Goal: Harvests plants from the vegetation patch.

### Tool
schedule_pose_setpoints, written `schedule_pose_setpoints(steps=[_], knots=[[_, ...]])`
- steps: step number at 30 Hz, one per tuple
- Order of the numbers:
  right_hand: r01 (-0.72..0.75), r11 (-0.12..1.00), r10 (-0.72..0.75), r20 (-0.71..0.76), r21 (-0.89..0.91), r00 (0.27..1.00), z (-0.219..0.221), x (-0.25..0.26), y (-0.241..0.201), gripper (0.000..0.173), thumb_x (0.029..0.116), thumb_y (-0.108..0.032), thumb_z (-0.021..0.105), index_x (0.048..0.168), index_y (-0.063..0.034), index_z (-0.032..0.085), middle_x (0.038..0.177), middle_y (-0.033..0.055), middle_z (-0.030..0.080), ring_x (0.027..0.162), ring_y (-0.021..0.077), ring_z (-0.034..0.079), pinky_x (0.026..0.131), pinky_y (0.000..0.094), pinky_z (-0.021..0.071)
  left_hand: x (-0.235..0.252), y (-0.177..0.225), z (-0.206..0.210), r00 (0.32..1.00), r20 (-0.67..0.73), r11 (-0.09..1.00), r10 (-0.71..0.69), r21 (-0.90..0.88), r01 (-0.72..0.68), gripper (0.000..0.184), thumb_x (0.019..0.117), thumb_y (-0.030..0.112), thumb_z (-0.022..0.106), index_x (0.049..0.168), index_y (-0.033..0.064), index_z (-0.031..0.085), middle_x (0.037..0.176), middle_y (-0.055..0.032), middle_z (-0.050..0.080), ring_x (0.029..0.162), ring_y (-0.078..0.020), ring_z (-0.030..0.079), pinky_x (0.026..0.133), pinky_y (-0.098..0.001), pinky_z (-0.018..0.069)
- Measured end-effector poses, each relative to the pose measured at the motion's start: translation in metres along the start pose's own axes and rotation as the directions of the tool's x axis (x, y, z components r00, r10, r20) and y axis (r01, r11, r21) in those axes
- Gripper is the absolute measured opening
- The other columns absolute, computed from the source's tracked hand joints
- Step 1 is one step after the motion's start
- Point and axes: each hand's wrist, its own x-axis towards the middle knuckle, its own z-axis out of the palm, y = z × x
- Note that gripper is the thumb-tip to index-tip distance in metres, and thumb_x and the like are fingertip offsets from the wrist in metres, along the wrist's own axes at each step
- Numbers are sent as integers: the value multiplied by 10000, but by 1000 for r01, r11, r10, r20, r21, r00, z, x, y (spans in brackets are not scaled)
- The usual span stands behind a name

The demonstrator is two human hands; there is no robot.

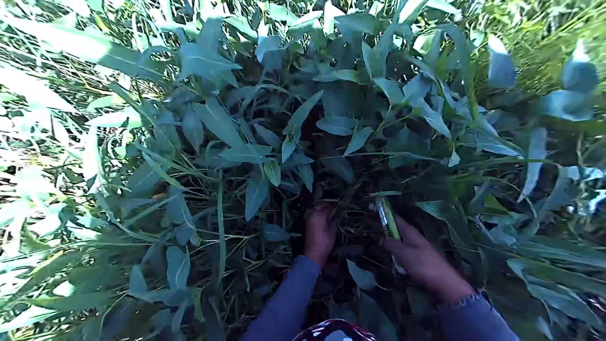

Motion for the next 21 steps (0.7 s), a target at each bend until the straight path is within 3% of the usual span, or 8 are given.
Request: schedule_pose_setpoints(steps=[2, 5, 9, 15, 21], knots=[[22, 1000, -22, 2, 14, 1000, 0, 0, 2, 576, 924, -96, 551, 1494, -135, 485, 1421, 10, 615, 1257, 114, 615, 1019, 360, 563, -3, 8, -7, 996, -78, 994, -31, -102, 23, 217, 957, 56, 674, 1149, -40, 709, 1257, -192, 674, 1131, -288, 668, 1003, -497, 546], [35, 999, -35, -3, 40, 999, 2, -1, 1, 583, 929, -87, 555, 1504, -132, 474, 1432, 10, 607, 1271, 118, 608, 1027, 350, 560, -3, 12, -8, 999, -31, 999, -14, 42, 16, 209, 955, 49, 672, 1145, -16, 729, 1219, -195, 697, 1121, -309, 681, 1006, -512, 548], [26, 1000, -27, -39, -13, 999, 1, -6, -8, 570, 939, -102, 556, 1501, -163, 481, 1413, -20, 619, 1222, 87, 623, 983, 324, 561, 5, 28, 7, 996, 83, 967, 32, 251, -52, 279, 972, 58, 650, 1241, 2, 694, 1279, -228, 659, 1133, -383, 673, 981, -560, 553], [39, 999, -42, -71, -37, 997, -1, -6, -8, 558, 940, -99, 560, 1488, -179, 497, 1386, -26, 636, 1164, 89, 648, 942, 324, 572, 14, 22, 21, 981, 62, 945, 186, 261, -196, 205, 947, -1, 655, 1139, -6, 729, 1275, -253, 645, 1160, -415, 648, 1003, -584, 537], [35, 999, -35, -65, 1, 997, 1, -8, -9, 579, 950, -76, 549, 1515, -172, 470, 1451, -30, 593, 1260, 86, 604, 1019, 328, 551, 14, 7, 24, 973, 9, 955, 232, 189, -229, 282, 902, -24, 692, 1183, -23, 712, 1339, -242, 631, 1199, -396, 642, 1025, -572, 526]])
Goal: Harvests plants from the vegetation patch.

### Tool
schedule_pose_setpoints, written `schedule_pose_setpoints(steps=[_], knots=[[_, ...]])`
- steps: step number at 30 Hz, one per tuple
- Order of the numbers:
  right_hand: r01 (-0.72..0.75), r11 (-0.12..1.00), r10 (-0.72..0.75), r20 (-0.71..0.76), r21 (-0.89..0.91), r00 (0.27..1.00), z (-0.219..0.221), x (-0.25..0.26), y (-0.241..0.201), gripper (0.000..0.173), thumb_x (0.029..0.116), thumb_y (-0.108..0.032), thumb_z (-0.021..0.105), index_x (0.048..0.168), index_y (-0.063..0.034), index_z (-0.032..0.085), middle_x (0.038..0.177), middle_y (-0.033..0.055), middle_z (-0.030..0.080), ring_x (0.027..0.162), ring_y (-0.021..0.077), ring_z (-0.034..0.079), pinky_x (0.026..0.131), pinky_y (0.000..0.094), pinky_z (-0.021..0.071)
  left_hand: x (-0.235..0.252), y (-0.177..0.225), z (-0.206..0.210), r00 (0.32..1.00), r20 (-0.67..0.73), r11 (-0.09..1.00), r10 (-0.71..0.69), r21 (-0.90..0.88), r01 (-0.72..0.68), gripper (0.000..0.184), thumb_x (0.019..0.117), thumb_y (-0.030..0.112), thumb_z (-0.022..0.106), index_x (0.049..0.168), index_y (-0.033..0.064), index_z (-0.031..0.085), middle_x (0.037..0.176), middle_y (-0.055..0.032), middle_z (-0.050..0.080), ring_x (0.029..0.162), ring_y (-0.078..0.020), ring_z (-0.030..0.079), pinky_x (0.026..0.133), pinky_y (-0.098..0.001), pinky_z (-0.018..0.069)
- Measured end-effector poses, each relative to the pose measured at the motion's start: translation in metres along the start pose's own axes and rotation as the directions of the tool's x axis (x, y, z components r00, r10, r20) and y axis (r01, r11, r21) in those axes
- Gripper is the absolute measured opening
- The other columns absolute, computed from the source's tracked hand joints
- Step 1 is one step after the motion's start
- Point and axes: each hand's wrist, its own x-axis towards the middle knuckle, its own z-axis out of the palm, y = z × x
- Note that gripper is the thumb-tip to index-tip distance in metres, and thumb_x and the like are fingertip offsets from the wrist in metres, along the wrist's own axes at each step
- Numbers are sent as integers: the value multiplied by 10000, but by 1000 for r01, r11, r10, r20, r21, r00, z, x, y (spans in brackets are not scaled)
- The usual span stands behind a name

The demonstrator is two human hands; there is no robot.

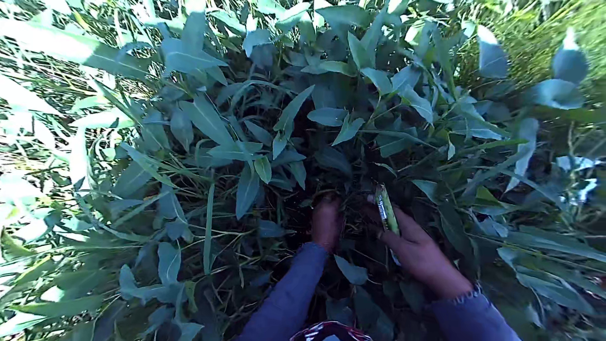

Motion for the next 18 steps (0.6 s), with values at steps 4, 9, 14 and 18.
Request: schedule_pose_setpoints(steps=[4, 9, 14, 18], knots=[[-15, 1000, 15, 3, -24, 1000, -5, -2, 2, 587, 934, -83, 545, 1510, -166, 471, 1432, -30, 605, 1225, 80, 620, 994, 320, 558, -3, -3, 0, 998, -26, 988, -63, -146, 59, 359, 875, -77, 699, 1234, -62, 688, 1368, -258, 615, 1246, -396, 618, 1067, -553, 500], [-29, 1000, 28, -15, -12, 999, -4, -4, 6, 575, 926, -126, 559, 1495, -152, 479, 1413, -8, 615, 1204, 102, 632, 976, 344, 567, 0, 10, -7, 991, 83, 995, -102, 15, 101, 325, 933, 18, 684, 1254, -31, 675, 1360, -269, 602, 1207, -419, 629, 1020, -580, 529], [21, 1000, -21, -27, 8, 999, -2, -4, 3, 588, 916, -99, 546, 1497, -163, 483, 1426, -30, 612, 1213, 90, 631, 980, 336, 568, 5, 17, 0, 992, 123, 988, 2, 154, -21, 243, 904, 19, 727, 1144, -11, 712, 1348, -283, 581, 1188, -435, 624, 983, -580, 550], [85, 996, -84, -28, 12, 996, -6, -7, 5, 584, 911, -100, 552, 1490, -148, 494, 1397, -19, 632, 1198, 100, 647, 979, 332, 578, 3, 9, 0, 988, 120, 985, 94, 136, -110, 282, 909, -78, 654, 1164, 12, 732, 1322, -262, 621, 1162, -427, 648, 965, -580, 555]])
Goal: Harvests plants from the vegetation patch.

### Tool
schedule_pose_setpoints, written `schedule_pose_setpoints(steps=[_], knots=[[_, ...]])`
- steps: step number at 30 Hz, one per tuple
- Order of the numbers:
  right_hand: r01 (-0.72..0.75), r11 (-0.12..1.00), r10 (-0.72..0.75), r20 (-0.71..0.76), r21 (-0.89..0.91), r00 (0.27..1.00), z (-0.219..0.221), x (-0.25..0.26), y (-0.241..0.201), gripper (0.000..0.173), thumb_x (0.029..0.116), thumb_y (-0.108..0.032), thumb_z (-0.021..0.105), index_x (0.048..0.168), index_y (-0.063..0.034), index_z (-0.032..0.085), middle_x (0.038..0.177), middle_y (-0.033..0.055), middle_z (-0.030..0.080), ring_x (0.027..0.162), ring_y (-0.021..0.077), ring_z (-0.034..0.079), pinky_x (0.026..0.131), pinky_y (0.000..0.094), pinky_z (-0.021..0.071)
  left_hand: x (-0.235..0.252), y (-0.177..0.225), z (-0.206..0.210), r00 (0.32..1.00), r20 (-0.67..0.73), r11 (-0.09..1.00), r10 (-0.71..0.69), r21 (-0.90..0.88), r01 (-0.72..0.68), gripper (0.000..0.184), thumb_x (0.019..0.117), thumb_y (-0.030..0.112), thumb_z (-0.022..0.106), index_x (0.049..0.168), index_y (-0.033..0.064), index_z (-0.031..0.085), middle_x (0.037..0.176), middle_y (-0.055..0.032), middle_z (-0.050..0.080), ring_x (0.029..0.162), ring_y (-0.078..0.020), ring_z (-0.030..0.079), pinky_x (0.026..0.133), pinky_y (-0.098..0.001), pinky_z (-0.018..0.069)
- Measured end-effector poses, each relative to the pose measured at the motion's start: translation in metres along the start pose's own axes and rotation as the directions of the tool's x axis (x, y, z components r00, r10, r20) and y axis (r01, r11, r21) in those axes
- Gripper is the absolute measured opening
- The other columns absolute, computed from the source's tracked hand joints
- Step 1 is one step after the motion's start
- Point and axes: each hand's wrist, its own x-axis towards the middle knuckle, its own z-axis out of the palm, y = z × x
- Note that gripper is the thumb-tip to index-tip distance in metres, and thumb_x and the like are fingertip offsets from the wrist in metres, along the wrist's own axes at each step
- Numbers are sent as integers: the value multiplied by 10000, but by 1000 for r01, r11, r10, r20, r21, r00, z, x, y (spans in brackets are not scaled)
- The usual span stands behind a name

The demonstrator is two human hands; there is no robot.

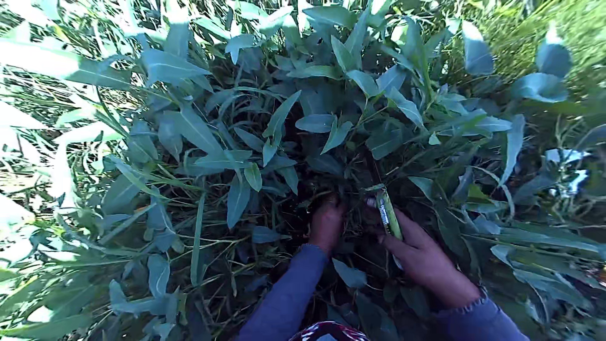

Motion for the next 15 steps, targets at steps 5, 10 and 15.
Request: schedule_pose_setpoints(steps=[5, 10, 15], knots=[[31, 999, -34, 56, 38, 998, 0, -7, -4, 600, 900, -60, 522, 1495, -131, 487, 1441, -20, 605, 1291, 110, 597, 1060, 336, 546, -3, -15, 4, 993, 58, 995, 100, 0, -100, 306, 849, -107, 681, 1108, 34, 762, 1235, -193, 699, 1205, -386, 642, 1000, -567, 541], [90, 996, -90, 56, 5, 994, 19, -16, -5, 538, 924, -95, 522, 1462, -107, 513, 1369, 4, 653, 1223, 132, 645, 1003, 351, 584, 5, 10, -11, 985, 163, 998, -55, 40, 49, 195, 907, -2, 698, 1091, 30, 752, 1189, -210, 697, 1139, -408, 653, 941, -608, 546], [199, 972, -188, 94, -128, 978, 29, -39, 9, 473, 938, -76, 515, 1408, -44, 557, 1290, 63, 672, 1136, 127, 669, 956, 348, 592, 5, 7, -13, 963, 183, 975, -198, -64, 212, 204, 932, 40, 678, 1108, -65, 695, 1169, -281, 661, 1098, -447, 647, 945, -620, 526]])
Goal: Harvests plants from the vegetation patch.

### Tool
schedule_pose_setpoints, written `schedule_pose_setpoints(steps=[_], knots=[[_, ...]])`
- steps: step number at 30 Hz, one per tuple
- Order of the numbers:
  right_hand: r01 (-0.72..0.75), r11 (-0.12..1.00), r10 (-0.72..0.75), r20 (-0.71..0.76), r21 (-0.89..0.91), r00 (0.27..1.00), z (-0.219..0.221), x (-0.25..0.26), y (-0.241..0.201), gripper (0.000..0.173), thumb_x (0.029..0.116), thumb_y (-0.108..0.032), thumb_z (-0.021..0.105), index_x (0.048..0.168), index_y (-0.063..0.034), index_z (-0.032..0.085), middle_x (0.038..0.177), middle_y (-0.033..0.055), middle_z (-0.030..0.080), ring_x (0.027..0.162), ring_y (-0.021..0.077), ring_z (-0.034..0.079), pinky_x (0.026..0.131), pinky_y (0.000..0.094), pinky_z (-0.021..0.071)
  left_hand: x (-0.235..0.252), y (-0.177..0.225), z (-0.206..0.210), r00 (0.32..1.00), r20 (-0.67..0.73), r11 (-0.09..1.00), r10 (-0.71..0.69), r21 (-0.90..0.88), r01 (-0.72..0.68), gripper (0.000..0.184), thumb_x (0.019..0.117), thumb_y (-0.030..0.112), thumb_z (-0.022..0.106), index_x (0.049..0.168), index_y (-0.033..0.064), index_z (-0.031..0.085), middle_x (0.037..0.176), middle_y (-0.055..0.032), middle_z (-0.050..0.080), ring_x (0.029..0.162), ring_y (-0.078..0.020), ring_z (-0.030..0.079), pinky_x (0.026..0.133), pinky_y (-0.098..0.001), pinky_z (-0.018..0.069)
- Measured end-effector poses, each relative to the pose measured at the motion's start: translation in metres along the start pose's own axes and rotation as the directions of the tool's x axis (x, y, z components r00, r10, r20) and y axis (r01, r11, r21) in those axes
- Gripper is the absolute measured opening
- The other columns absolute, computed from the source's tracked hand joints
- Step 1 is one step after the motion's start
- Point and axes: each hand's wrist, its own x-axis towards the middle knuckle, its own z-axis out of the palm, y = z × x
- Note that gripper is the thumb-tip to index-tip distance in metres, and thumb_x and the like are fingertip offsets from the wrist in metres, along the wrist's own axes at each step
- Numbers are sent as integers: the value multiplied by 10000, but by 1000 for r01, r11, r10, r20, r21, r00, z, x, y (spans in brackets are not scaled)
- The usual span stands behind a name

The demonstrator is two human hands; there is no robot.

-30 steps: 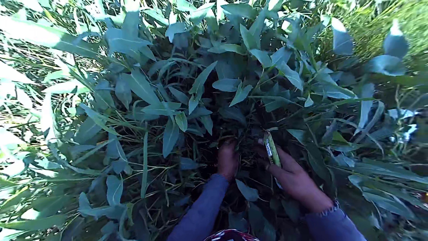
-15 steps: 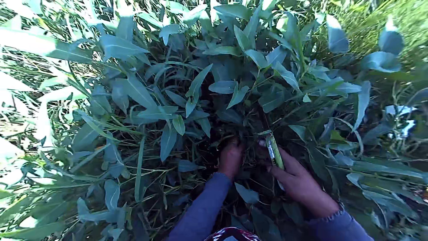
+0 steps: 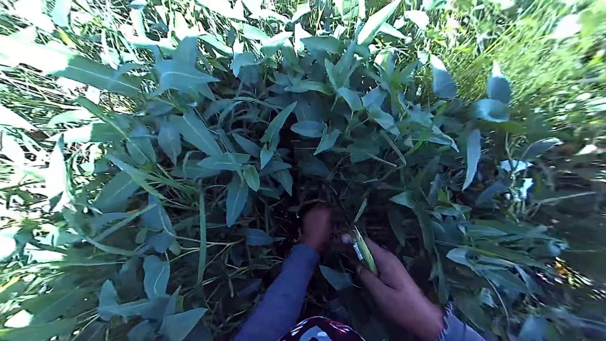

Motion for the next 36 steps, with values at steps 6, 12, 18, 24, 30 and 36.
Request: schedule_pose_setpoints(steps=[6, 12, 18, 24, 30, 36], knots=[[-43, 993, 53, 90, -110, 995, -13, -47, 23, 450, 947, -104, 523, 1393, -54, 554, 1182, 69, 715, 1018, 150, 716, 876, 397, 618, 5, -18, 11, 985, -143, 981, -94, -181, 67, 291, 960, 70, 633, 1209, -79, 661, 1176, -294, 673, 1141, -428, 650, 1014, -602, 509], [-195, 950, 226, 107, -243, 968, -40, -62, 23, 447, 939, -85, 538, 1380, -30, 580, 1114, 165, 711, 984, 270, 702, 877, 494, 569, 0, -23, 9, 949, -221, 858, -226, -506, 87, 318, 1010, 41, 553, 1296, -90, 597, 1174, -262, 679, 1086, -330, 674, 969, -521, 545], [-288, 938, 323, 185, -193, 928, -21, -48, -19, 488, 941, -54, 583, 1424, -27, 523, 1126, 162, 699, 955, 291, 703, 865, 512, 577, -7, -18, 0, 919, -140, 777, -369, -589, 222, 327, 1046, 53, 519, 1351, -63, 536, 1161, -244, 656, 987, -290, 665, 878, -484, 561], [-432, 885, 465, 293, -173, 835, -22, -40, -29, 563, 1005, -198, 559, 1528, -62, 399, 1064, 155, 694, 889, 281, 696, 811, 513, 576, -21, -14, 1, 905, -182, 767, -384, -608, 203, 363, 1037, 65, 529, 1371, -76, 514, 1289, -277, 602, 1143, -339, 615, 971, -512, 519], [-553, 829, 532, 187, 86, 826, -9, -16, -17, 427, 1034, -210, 462, 1438, -73, 461, 1036, 64, 700, 775, 163, 698, 688, 353, 607, 3, -2, -28, 956, -178, 948, -233, -262, 182, 392, 978, 126, 671, 1310, -72, 605, 1265, -291, 650, 1188, -411, 646, 1044, -571, 510], [-612, 724, 621, 84, 318, 779, -1, -12, -7, 334, 1069, -170, 385, 1364, -48, 486, 981, 71, 703, 627, 138, 652, 537, 289, 561, 9, -1, -29, 955, -191, 938, -228, -306, 163, 329, 918, 62, 724, 1213, -72, 668, 1170, -283, 689, 1134, -395, 675, 1014, -564, 531]])
